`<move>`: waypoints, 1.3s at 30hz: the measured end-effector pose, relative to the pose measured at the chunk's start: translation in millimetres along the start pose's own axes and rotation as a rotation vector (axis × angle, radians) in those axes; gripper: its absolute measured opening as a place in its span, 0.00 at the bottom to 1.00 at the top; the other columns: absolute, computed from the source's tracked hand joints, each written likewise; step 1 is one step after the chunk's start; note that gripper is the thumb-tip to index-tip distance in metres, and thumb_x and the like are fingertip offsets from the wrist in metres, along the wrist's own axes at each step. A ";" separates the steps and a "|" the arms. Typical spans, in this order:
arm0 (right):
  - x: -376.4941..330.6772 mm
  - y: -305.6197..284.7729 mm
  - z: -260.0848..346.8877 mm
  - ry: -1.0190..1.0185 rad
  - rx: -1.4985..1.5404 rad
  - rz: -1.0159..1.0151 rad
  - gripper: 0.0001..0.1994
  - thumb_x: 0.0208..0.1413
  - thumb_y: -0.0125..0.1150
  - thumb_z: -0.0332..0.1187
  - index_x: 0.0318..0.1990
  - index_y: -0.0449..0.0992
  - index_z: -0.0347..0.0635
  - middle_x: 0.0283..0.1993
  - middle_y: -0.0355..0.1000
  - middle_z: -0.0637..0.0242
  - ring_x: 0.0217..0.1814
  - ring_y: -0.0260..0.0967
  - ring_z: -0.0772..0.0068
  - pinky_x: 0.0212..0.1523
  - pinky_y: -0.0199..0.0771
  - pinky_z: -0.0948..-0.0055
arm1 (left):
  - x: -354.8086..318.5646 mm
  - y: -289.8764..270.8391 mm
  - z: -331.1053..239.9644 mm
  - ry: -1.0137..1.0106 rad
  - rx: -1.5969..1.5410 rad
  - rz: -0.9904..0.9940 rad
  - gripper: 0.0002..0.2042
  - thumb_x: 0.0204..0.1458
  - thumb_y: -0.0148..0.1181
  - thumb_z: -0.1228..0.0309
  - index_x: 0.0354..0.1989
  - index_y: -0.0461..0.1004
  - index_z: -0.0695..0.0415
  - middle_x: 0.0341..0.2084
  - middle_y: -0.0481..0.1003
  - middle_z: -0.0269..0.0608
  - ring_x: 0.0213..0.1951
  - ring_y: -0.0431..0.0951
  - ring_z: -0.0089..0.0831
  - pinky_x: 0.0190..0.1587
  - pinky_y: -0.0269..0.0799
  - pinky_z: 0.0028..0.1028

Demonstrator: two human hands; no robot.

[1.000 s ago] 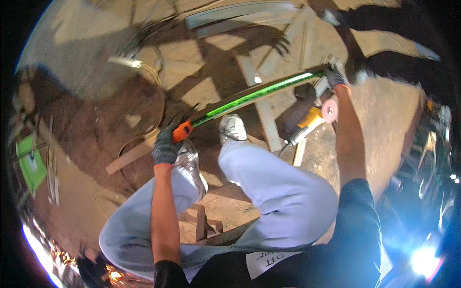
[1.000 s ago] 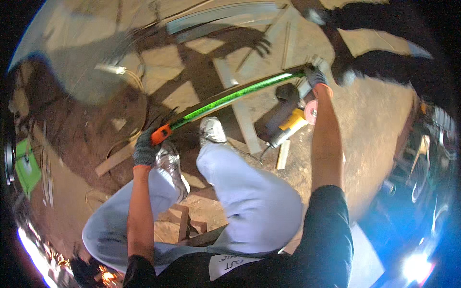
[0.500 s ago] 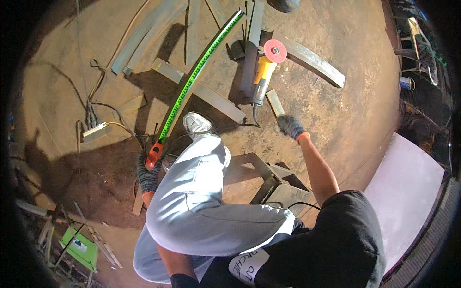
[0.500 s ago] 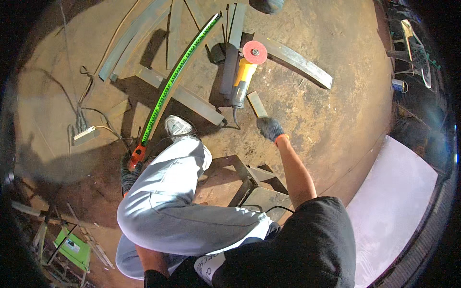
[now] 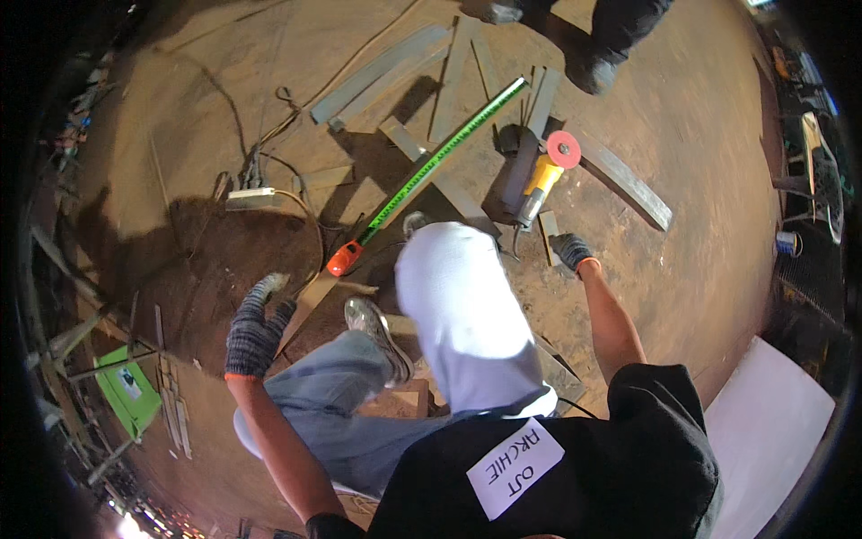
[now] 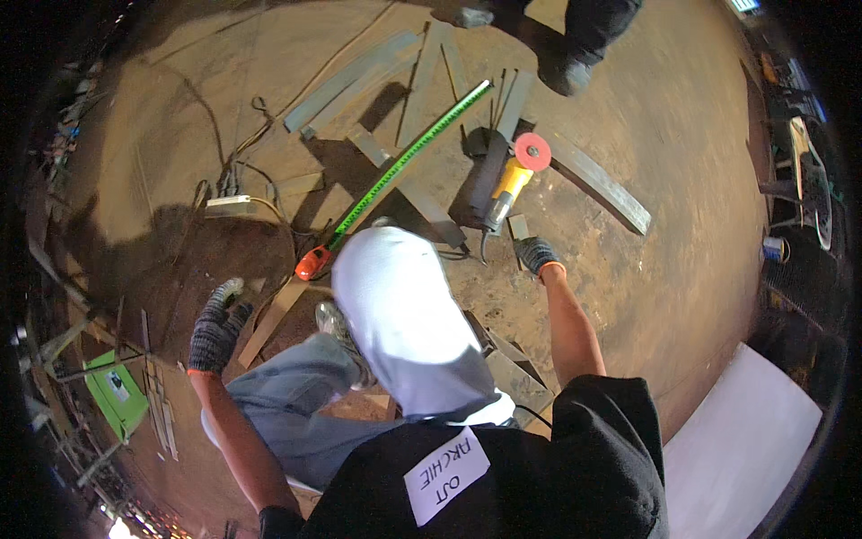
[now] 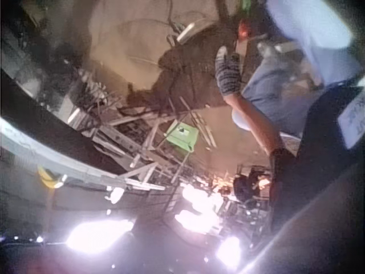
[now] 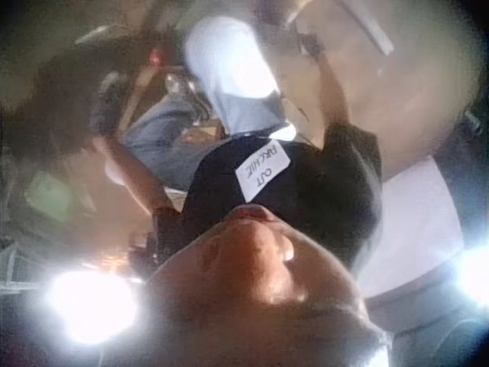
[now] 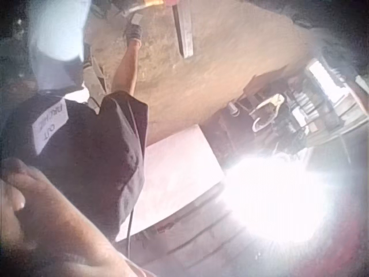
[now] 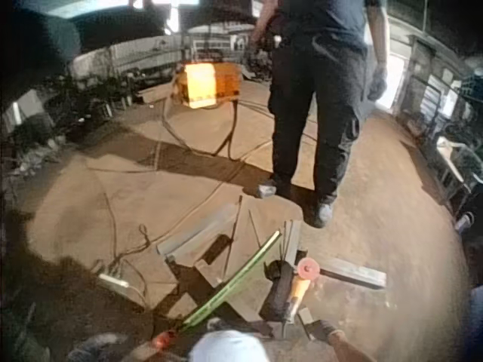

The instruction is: The person measures and cuts metal bars using a tape measure and an angle grinder. They then fit the cut bars into a large metal grate structure, adjusting them to ensure proper alignment.

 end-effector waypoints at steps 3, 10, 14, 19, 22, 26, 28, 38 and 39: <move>-2.9 -9.6 16.5 -0.200 0.070 -0.041 0.22 0.52 0.49 0.49 0.37 0.76 0.36 0.30 0.74 0.49 0.34 0.73 0.50 0.34 0.71 0.60 | -26.8 -12.3 -30.1 0.023 -0.300 -0.105 0.18 0.50 0.59 0.71 0.51 0.69 0.59 0.47 0.72 0.45 0.51 0.71 0.37 0.54 0.64 0.32; 1.0 35.7 9.9 -0.169 0.100 0.015 0.21 0.49 0.53 0.48 0.40 0.76 0.38 0.35 0.75 0.55 0.36 0.72 0.57 0.37 0.72 0.64 | -73.7 -26.5 15.8 -0.519 0.100 0.236 0.22 0.51 0.58 0.65 0.53 0.67 0.60 0.49 0.72 0.46 0.51 0.71 0.34 0.53 0.63 0.30; 46.1 28.4 16.0 -0.269 0.016 -0.166 0.20 0.49 0.56 0.47 0.41 0.76 0.38 0.37 0.75 0.58 0.37 0.72 0.64 0.38 0.72 0.66 | -67.0 -18.9 37.0 -0.361 -0.210 -0.097 0.19 0.52 0.56 0.67 0.52 0.69 0.59 0.48 0.72 0.46 0.51 0.71 0.35 0.53 0.64 0.31; 143.2 -14.5 34.5 0.137 0.245 -0.175 0.24 0.43 0.61 0.51 0.39 0.75 0.39 0.36 0.73 0.56 0.34 0.72 0.65 0.27 0.72 0.67 | -37.5 24.9 60.8 -0.321 -0.010 0.157 0.18 0.51 0.58 0.68 0.50 0.70 0.59 0.43 0.74 0.50 0.47 0.73 0.38 0.50 0.67 0.30; 185.3 6.2 20.5 0.083 0.252 -0.488 0.26 0.41 0.63 0.50 0.42 0.74 0.38 0.43 0.73 0.53 0.42 0.72 0.55 0.38 0.72 0.61 | -10.7 56.8 57.5 -0.292 -0.173 0.279 0.17 0.50 0.58 0.68 0.49 0.70 0.60 0.42 0.74 0.50 0.46 0.74 0.39 0.49 0.67 0.32; 187.4 24.7 40.4 0.309 0.430 -0.600 0.26 0.40 0.65 0.47 0.44 0.73 0.39 0.45 0.73 0.53 0.49 0.70 0.54 0.43 0.71 0.61 | 23.7 87.3 41.6 -0.389 -0.078 0.380 0.17 0.49 0.59 0.70 0.48 0.71 0.61 0.43 0.73 0.50 0.46 0.73 0.39 0.49 0.67 0.33; 165.7 19.2 45.3 0.277 0.507 -0.666 0.28 0.37 0.68 0.41 0.47 0.69 0.37 0.47 0.71 0.50 0.50 0.69 0.54 0.45 0.71 0.61 | 30.9 105.8 50.3 -0.370 -0.119 0.358 0.18 0.48 0.59 0.69 0.48 0.70 0.61 0.44 0.73 0.51 0.47 0.73 0.40 0.50 0.67 0.33; 146.2 24.7 -15.8 0.306 0.481 -0.746 0.30 0.37 0.69 0.42 0.48 0.68 0.37 0.48 0.70 0.49 0.52 0.67 0.49 0.49 0.69 0.59 | 54.5 129.6 29.7 -0.306 0.026 0.534 0.20 0.48 0.59 0.67 0.50 0.69 0.60 0.46 0.72 0.50 0.51 0.71 0.43 0.53 0.65 0.34; 139.4 24.0 -19.4 0.235 0.381 -0.730 0.28 0.40 0.66 0.46 0.46 0.69 0.37 0.48 0.70 0.49 0.50 0.67 0.48 0.48 0.69 0.58 | 55.1 131.2 28.3 -0.309 0.001 0.529 0.20 0.48 0.59 0.67 0.50 0.69 0.60 0.46 0.72 0.51 0.50 0.71 0.43 0.53 0.65 0.34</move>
Point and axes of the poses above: each hand's wrist, its own x-axis towards the middle knuckle, its own y-axis out of the palm, z = x × y, the point moved 2 cm from there along x, towards the middle knuckle
